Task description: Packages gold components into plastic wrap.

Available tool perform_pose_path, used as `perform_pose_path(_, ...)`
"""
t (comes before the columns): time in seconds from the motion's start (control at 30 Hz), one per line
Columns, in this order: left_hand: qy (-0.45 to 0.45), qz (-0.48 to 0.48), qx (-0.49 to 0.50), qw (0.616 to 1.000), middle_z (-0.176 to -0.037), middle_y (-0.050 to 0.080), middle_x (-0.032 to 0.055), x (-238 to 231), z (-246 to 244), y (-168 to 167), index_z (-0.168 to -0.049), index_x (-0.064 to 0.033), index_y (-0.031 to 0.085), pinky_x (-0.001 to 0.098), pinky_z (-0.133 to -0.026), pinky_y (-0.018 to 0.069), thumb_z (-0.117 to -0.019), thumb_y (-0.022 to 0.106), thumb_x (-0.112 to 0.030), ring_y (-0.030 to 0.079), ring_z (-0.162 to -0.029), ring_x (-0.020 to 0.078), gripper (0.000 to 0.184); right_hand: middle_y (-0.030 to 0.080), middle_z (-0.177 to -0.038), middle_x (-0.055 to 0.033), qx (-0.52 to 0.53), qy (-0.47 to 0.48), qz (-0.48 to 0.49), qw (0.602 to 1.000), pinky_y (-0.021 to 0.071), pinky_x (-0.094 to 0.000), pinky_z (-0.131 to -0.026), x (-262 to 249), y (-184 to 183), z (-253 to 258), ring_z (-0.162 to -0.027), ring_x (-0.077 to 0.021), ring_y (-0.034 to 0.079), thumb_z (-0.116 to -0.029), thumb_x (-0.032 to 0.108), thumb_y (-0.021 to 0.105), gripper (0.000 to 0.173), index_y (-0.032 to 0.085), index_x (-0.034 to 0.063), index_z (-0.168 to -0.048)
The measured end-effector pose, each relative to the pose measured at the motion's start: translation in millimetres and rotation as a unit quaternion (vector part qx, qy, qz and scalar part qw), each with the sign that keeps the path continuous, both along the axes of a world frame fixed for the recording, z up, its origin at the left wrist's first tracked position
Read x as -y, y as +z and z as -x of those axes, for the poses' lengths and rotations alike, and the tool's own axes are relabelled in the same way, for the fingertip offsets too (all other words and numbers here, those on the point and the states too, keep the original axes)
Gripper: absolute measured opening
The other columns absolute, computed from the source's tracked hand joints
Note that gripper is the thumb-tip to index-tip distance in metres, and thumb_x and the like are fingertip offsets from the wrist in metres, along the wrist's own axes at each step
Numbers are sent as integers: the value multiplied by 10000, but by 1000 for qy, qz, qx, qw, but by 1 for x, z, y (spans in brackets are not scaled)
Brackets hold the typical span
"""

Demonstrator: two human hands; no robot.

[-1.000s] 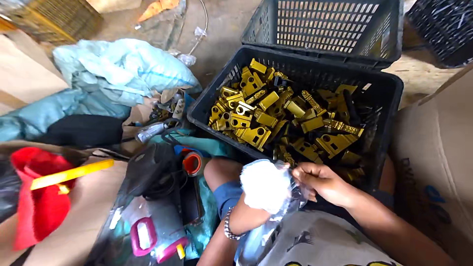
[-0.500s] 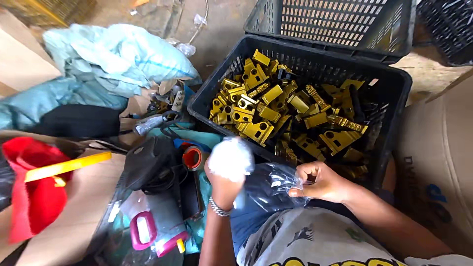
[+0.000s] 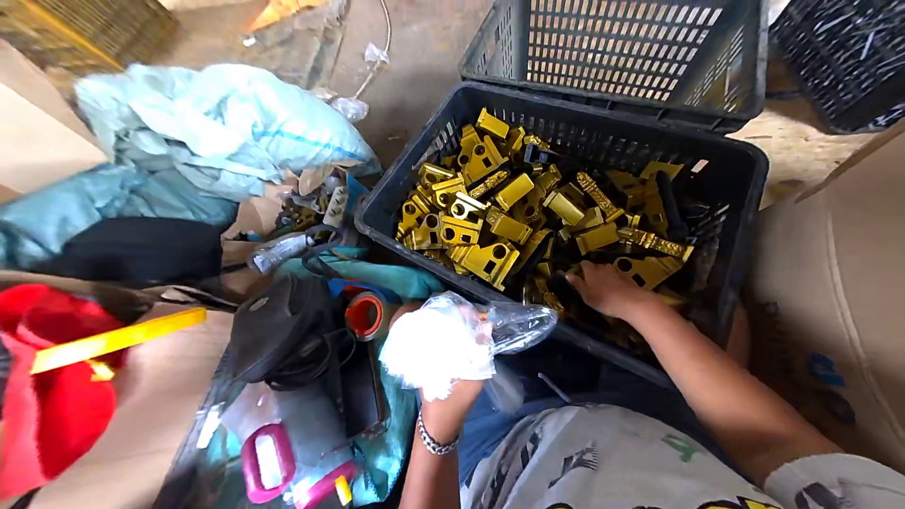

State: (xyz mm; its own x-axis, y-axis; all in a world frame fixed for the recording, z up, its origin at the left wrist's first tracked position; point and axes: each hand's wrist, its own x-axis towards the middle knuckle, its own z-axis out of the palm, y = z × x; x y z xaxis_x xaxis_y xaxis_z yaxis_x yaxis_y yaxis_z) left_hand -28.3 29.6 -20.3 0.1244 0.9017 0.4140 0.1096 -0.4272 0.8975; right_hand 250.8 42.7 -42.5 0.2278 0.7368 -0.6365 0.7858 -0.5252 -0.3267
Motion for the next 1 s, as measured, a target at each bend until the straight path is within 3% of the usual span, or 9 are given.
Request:
perform_pose_path(0.13,62,-29,-20,997,-998,717,66,-2,-8,9,-1077,159,630,173,-930,527,-837,818,-201,656,-981,-14,472,422,-1493,-353,-59,-95,-43,993,355,-570,-1150,15,-9,1,-1390,-463,449,-982,547,617,953,246,-135,-1534)
perform_pose_path(0.3,54,30,-11,998,-1006,697,108,-5,-17,16,-1125,229,549,160,-915,522,-799,787,-43,647,-978,-7,487,549,-1364,-306,-106,-143,-71,982,403,-568,-1100,15,-13,-5,-1306,-424,512,-769,415,902,837,557,-71,-1356)
perform_pose_path(0.43,16,20,44,999,-1028,703,103,-13,-19,5,-1162,205,529,230,-923,562,-770,807,-44,675,-987,48,541,460,-1429,-313,-160,-167,-170,958,394,-496,-1114,22,-10,3,-1326,-397,468,-819,246,875,743,530,-83,-1389)
perform_pose_path(0.53,30,-36,7,999,-973,721,24,-16,-17,10,-1067,154,589,155,-909,544,-741,850,-101,659,-964,-54,490,661,-1195,-175,-245,-240,-370,863,590,-371,-909,36,8,-2,-1058,-201,681,-802,130,807,651,520,-54,-1357)
perform_pose_path(0.63,21,-46,-4,999,-943,734,34,-15,-20,16,-1012,146,625,162,-892,558,-742,852,-97,672,-941,-47,429,674,-1182,-2,-328,-61,-454,826,599,-225,-882,63,59,-4,-1031,-20,679,-788,200,803,686,457,5,-1348)
perform_pose_path(0.8,-54,146,128,979,-959,732,-3,0,-53,48,-1084,39,633,239,-866,592,-792,785,22,701,-922,45,330,710,-1086,-98,-214,75,-519,824,592,-229,-863,52,60,43,-981,-56,695,-878,119,721,390,584,-63,-1195)
perform_pose_path(0.87,-49,156,186,969,-931,737,-4,1,-60,52,-1077,19,629,267,-841,603,-812,738,56,710,-890,74,288,691,-1093,-250,-71,104,-546,828,617,-471,-739,46,50,58,-887,-331,724,-772,23,748,409,641,-95,-1149)
perform_pose_path(0.93,-69,112,130,983,-962,714,-30,10,-58,47,-1106,58,583,215,-870,577,-804,744,20,681,-933,4,344,661,-1131,-299,-59,134,-519,842,606,-513,-640,45,40,68,-794,-393,728,-759,60,749,514,569,-127,-1203)
perform_pose_path(1.0,-113,12,6,994,-1055,720,41,11,-54,37,-1132,113,608,198,-972,527,-756,830,-142,656,-1047,-3,506,638,-1201,-303,-136,98,-459,872,597,-482,-790,33,41,66,-943,-364,718,-826,154,747,638,466,-151,-1311)
